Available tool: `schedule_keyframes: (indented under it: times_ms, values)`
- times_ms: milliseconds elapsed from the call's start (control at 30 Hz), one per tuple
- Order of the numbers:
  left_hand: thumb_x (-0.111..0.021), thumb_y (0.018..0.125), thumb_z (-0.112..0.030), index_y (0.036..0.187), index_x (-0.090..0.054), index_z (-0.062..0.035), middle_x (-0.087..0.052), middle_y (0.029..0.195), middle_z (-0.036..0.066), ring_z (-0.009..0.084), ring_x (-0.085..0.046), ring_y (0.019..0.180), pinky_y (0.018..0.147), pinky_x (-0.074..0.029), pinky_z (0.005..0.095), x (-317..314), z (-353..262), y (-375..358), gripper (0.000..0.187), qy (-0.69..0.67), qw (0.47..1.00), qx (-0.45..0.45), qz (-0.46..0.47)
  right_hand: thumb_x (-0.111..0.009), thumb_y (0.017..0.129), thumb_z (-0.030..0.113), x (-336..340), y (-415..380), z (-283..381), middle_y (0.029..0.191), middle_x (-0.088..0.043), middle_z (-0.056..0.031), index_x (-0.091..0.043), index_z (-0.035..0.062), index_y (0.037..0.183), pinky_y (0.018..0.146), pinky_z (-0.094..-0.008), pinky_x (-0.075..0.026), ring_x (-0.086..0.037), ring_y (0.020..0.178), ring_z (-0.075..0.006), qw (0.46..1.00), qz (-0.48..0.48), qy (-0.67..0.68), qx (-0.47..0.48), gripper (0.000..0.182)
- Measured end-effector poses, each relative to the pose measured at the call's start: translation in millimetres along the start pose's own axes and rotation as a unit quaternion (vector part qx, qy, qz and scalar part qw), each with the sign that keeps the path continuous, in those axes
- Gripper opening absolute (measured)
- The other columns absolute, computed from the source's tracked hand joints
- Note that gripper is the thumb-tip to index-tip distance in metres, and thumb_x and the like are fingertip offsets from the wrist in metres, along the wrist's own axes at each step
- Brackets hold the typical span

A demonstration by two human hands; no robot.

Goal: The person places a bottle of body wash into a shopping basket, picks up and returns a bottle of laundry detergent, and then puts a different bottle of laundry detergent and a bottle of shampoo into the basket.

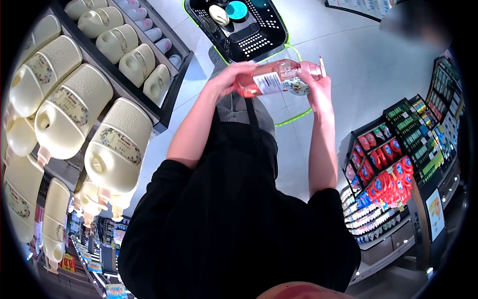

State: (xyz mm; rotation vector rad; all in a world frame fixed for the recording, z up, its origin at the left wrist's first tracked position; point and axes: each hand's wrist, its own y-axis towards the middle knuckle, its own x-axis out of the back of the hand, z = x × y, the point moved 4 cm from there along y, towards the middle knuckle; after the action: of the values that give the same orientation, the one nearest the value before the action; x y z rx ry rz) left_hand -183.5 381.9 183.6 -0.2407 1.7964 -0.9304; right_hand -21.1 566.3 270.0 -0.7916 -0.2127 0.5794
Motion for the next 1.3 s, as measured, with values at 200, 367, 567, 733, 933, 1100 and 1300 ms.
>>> schedule_keyframes:
  times_ms: [200, 367, 567, 733, 933, 1100, 1300]
  values:
    - [-0.046, 0.099, -0.047, 0.134, -0.053, -0.0212, -0.061, 0.122, 0.000, 0.0167, -0.056, 0.111, 0.091, -0.049, 0.0407, 93.9, 28.6, 101.1, 0.044, -0.032, 0.974, -0.045, -0.218, -0.087, 0.070, 0.011, -36.2, 88.3, -72.0, 0.086, -0.070, -0.0061, -0.067, -0.0021, 0.099, 0.074, -0.0268, -0.053, -0.063, 0.082, -0.0101, 0.956, -0.064, -0.225, 0.175, 0.037]
    - [-0.037, 0.098, -0.055, 0.152, -0.033, -0.0180, -0.039, 0.152, 0.008, 0.0312, -0.045, 0.129, 0.109, -0.033, 0.0526, 168.5, 28.5, 184.6, 0.065, -0.116, 0.950, -0.041, -0.287, -0.091, 0.067, 0.017, -82.5, 194.6, -190.4, 0.100, -0.072, -0.0102, -0.064, -0.0008, 0.111, 0.086, -0.0296, -0.055, -0.067, 0.095, -0.0139, 0.976, -0.115, -0.114, 0.146, 0.054]
    - [-0.034, 0.097, -0.057, 0.158, -0.014, -0.0101, -0.055, 0.136, 0.012, 0.0265, -0.060, 0.112, 0.095, -0.048, 0.0458, 232.8, 28.5, 274.7, 0.080, -0.098, 0.971, -0.065, -0.209, -0.084, 0.074, 0.017, -80.4, 319.2, -281.9, 0.102, -0.072, -0.0133, -0.062, -0.0044, 0.119, 0.083, -0.0311, -0.057, -0.070, 0.094, -0.0163, 0.975, -0.112, -0.170, 0.088, 0.055]
    - [-0.040, 0.095, -0.059, 0.158, -0.013, -0.0079, -0.036, 0.155, 0.016, 0.0263, -0.050, 0.125, 0.101, -0.041, 0.0435, 236.7, 32.9, 297.5, 0.086, -0.012, 0.981, -0.031, -0.193, -0.083, 0.071, 0.009, -61.5, 399.5, -312.6, 0.093, -0.073, -0.0102, -0.067, 0.0008, 0.105, 0.076, -0.0317, -0.057, -0.072, 0.084, -0.0195, 0.917, -0.196, -0.193, 0.291, 0.038]
    - [-0.040, 0.097, -0.052, 0.155, -0.025, -0.0072, -0.049, 0.144, 0.016, 0.0248, -0.054, 0.120, 0.099, -0.042, 0.0397, 236.0, 41.6, 276.0, 0.075, 0.009, 0.982, -0.014, -0.188, -0.084, 0.070, 0.012, -51.6, 468.6, -342.6, 0.088, -0.072, -0.0101, -0.067, 0.0012, 0.100, 0.076, -0.0331, -0.056, -0.070, 0.080, -0.0185, 0.900, -0.259, -0.237, 0.257, 0.036]
    - [-0.046, 0.099, -0.040, 0.150, -0.036, -0.0056, -0.058, 0.134, 0.013, 0.0199, -0.059, 0.114, 0.095, -0.045, 0.0359, 226.0, 45.2, 259.9, 0.063, 0.079, 0.979, -0.032, -0.183, -0.080, 0.074, 0.008, -64.3, 476.9, -326.3, 0.097, -0.072, -0.0128, -0.065, -0.0022, 0.110, 0.080, -0.0314, -0.055, -0.069, 0.087, -0.0181, 0.929, -0.200, -0.224, 0.218, 0.041]
    - [-0.059, 0.095, -0.021, 0.142, -0.045, -0.0055, -0.066, 0.119, 0.004, 0.0132, -0.061, 0.103, 0.087, -0.046, 0.0295, 201.9, 67.7, 222.5, 0.052, 0.132, 0.969, -0.075, -0.197, -0.080, 0.077, 0.013, -43.9, 404.8, -298.6, 0.112, -0.068, -0.0162, -0.058, -0.0033, 0.124, 0.082, -0.0309, -0.055, -0.067, 0.099, -0.0165, 0.883, -0.215, -0.334, 0.250, 0.055]
